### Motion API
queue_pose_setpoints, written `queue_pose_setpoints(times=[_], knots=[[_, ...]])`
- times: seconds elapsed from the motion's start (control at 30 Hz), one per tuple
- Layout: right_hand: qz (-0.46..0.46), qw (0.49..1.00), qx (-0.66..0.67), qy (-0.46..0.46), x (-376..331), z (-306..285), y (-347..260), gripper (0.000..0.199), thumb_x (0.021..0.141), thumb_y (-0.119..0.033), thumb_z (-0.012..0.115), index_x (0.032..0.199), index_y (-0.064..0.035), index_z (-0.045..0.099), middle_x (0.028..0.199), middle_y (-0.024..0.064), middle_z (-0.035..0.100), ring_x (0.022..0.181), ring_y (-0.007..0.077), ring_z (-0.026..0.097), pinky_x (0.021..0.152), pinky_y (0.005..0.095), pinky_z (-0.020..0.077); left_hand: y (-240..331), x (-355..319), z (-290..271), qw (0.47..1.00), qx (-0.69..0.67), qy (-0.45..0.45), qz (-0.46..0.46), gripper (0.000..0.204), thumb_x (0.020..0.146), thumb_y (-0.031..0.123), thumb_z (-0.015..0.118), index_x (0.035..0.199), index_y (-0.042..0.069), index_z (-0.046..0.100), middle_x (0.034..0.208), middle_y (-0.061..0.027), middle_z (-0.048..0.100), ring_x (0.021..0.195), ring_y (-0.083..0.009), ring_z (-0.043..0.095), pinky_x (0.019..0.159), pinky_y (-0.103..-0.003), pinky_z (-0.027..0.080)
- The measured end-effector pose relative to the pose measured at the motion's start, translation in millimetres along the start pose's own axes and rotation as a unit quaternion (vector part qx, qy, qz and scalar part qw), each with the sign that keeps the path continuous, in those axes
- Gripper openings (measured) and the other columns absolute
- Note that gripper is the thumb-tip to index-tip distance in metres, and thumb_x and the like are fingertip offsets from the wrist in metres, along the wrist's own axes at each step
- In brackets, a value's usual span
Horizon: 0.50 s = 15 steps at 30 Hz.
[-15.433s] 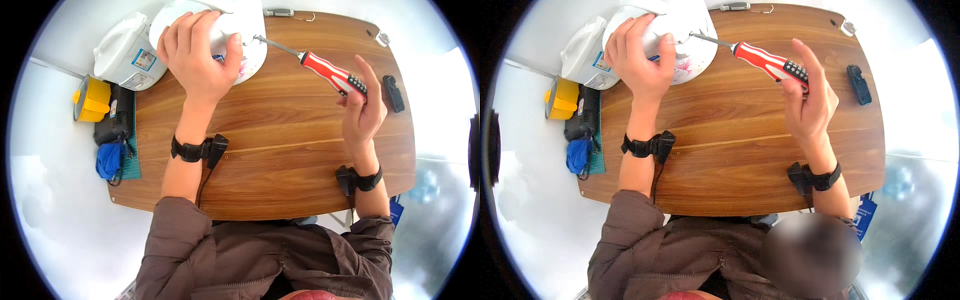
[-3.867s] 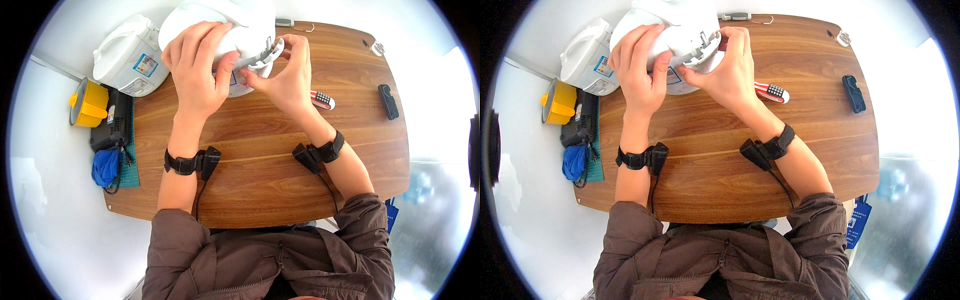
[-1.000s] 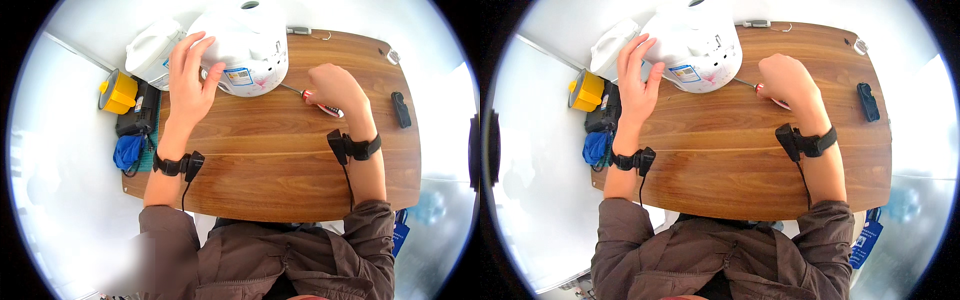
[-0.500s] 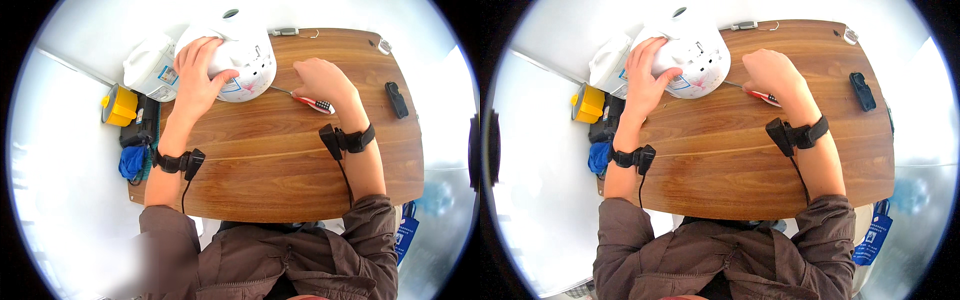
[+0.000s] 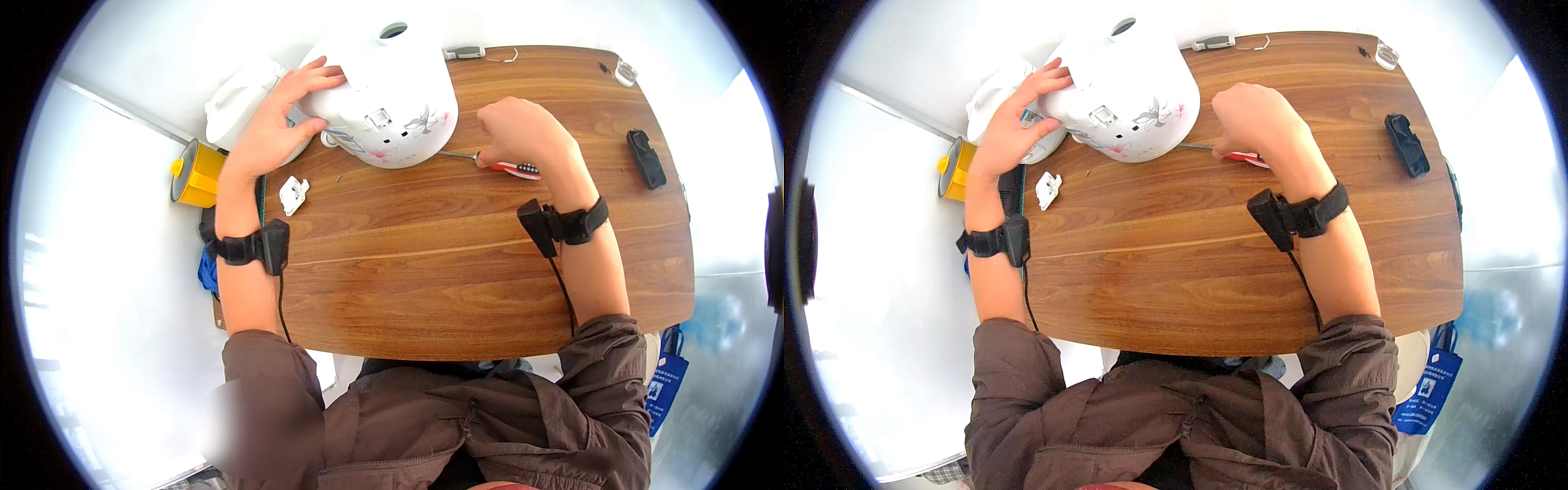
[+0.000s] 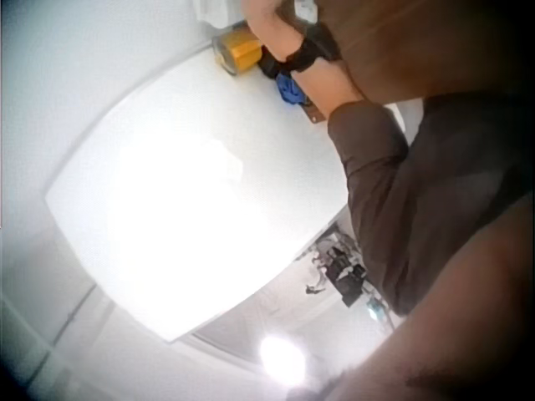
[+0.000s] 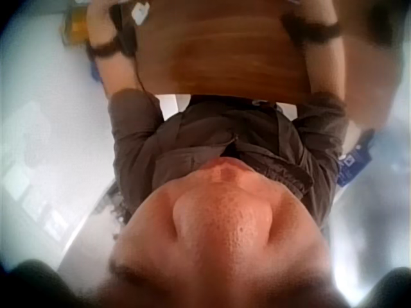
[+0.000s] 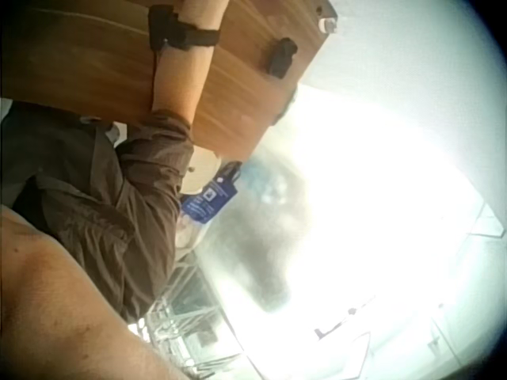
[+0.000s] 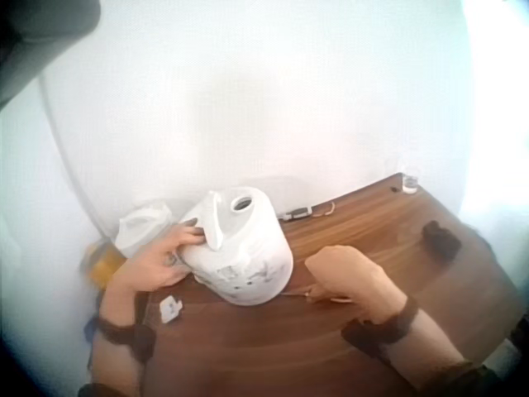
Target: The person disassembles a white rice cooker by first removing the lid and then using a screwdriver to pry off the inner metal steaming tray. The person then sets the components aside on the table.
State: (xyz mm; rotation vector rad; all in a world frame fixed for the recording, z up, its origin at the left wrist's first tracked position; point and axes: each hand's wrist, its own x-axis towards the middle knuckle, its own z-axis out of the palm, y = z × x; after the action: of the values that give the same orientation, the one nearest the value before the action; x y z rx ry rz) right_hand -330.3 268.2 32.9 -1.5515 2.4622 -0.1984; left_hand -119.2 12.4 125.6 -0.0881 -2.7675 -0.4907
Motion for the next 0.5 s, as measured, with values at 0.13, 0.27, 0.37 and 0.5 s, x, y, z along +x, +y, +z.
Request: queue_pose_setpoints(times=[0.13,0.27,0.37,0.5], knots=[[0.009,1.0,0.001,-0.001,3,7,0,0.047,0.076,-0.033,0.086,0.106,-0.0005,0.071,0.102,0.0175,0.073,0.101,0.0358,0.069,0.086,0.0447,0.0564,-2,17,-11,0.985,-0.13,0.053,-0.103,0.034,0.1,0.022,0.059,0.131,0.009,0.066,0.127,-0.0099,0.07,0.128,-0.0232,0.059,0.114,-0.04,0.04],[0.007,1.0,0.005,0.015,3,6,0,0.046,0.077,-0.033,0.085,0.106,-0.0003,0.07,0.102,0.0185,0.073,0.101,0.0363,0.069,0.086,0.045,0.0563,15,47,5,0.966,-0.122,0.111,-0.199,0.052,0.103,0.042,0.058,0.136,0.001,0.057,0.122,-0.017,0.07,0.114,-0.0248,0.066,0.105,-0.04,0.046],[-0.002,1.0,0.006,0.023,-3,-2,-1,0.045,0.079,-0.033,0.085,0.105,-0.0001,0.07,0.103,0.0189,0.073,0.101,0.0368,0.068,0.085,0.0454,0.0561,28,64,27,0.967,0.007,0.093,-0.237,0.071,0.095,0.051,0.064,0.14,-0.002,0.049,0.121,-0.0254,0.069,0.114,-0.0333,0.068,0.101,-0.042,0.05],[0.005,0.999,0.026,0.021,-7,-9,-5,0.042,0.08,-0.032,0.083,0.103,0.0003,0.069,0.101,0.0189,0.073,0.099,0.0373,0.068,0.084,0.0464,0.0555,14,71,36,0.961,0.048,0.105,-0.253,0.087,0.086,0.056,0.07,0.144,-0.004,0.044,0.124,-0.0346,0.065,0.114,-0.0424,0.068,0.099,-0.044,0.051]])
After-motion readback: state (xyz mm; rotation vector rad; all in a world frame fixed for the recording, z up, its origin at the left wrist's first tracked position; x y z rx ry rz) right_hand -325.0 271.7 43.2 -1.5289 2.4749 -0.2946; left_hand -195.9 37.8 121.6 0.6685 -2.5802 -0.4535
